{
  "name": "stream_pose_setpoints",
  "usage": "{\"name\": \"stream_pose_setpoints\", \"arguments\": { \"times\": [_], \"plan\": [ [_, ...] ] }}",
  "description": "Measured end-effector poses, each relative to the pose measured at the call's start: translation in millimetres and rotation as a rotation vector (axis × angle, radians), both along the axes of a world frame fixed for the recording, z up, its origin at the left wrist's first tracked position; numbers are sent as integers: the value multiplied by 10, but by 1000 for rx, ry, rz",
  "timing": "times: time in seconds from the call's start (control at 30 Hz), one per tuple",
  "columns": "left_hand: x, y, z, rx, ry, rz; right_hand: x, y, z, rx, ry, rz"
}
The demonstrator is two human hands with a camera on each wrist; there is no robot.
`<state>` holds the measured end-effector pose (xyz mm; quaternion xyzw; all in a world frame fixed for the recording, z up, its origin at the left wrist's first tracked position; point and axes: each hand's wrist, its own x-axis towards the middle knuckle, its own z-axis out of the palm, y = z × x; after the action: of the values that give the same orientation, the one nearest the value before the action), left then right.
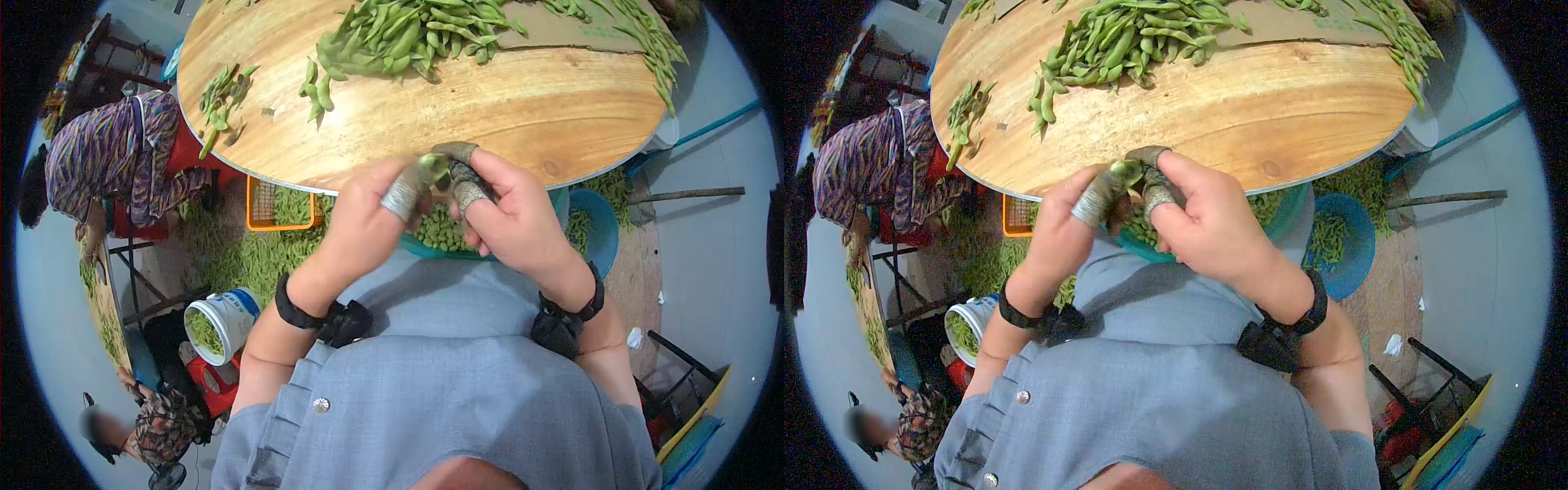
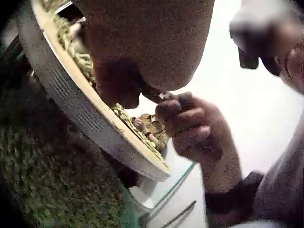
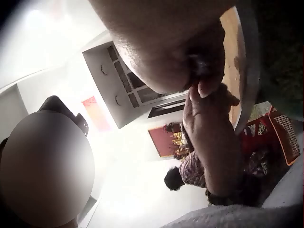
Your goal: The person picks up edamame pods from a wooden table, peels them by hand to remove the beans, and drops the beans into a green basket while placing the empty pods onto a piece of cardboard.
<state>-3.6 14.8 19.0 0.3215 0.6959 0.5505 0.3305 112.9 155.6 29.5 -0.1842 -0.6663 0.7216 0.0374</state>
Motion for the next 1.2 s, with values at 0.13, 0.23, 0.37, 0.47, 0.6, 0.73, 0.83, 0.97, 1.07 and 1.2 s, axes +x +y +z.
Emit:
{"name": "stream_pose_setpoints", "arguments": {
  "times": [0.13, 0.23, 0.37, 0.47, 0.6, 0.73, 0.83, 0.97, 1.07, 1.2],
  "plan": [
    [-115, -55, -67, 214, -851, -129, 126, 27, -164, -172, 27, 33],
    [17, -20, -80, -98, -109, -36, 176, 16, -211, 203, 86, -112],
    [71, -7, -59, -49, 442, -176, 152, 57, -184, 761, 226, -106],
    [-8, -99, 50, -65, 112, -359, 168, 155, -59, 103, 21, 91],
    [6, -106, -5, -9, -66, -470, 148, 255, -86, 34, -70, 209],
    [24, -47, -19, -52, -28, -451, 154, 252, -186, 304, 5, 198],
    [39, -15, -71, -111, 45, -405, 156, 126, -158, 872, 152, 80],
    [10, -102, -110, -91, 548, -155, 228, 71, -154, 957, 142, 23],
    [-29, -317, 80, -127, 455, -86, 255, 72, -139, 986, 91, 205],
    [-93, -811, 98, -288, 410, 9, 9, 165, -52, 1043, 72, 247]
  ]
}}
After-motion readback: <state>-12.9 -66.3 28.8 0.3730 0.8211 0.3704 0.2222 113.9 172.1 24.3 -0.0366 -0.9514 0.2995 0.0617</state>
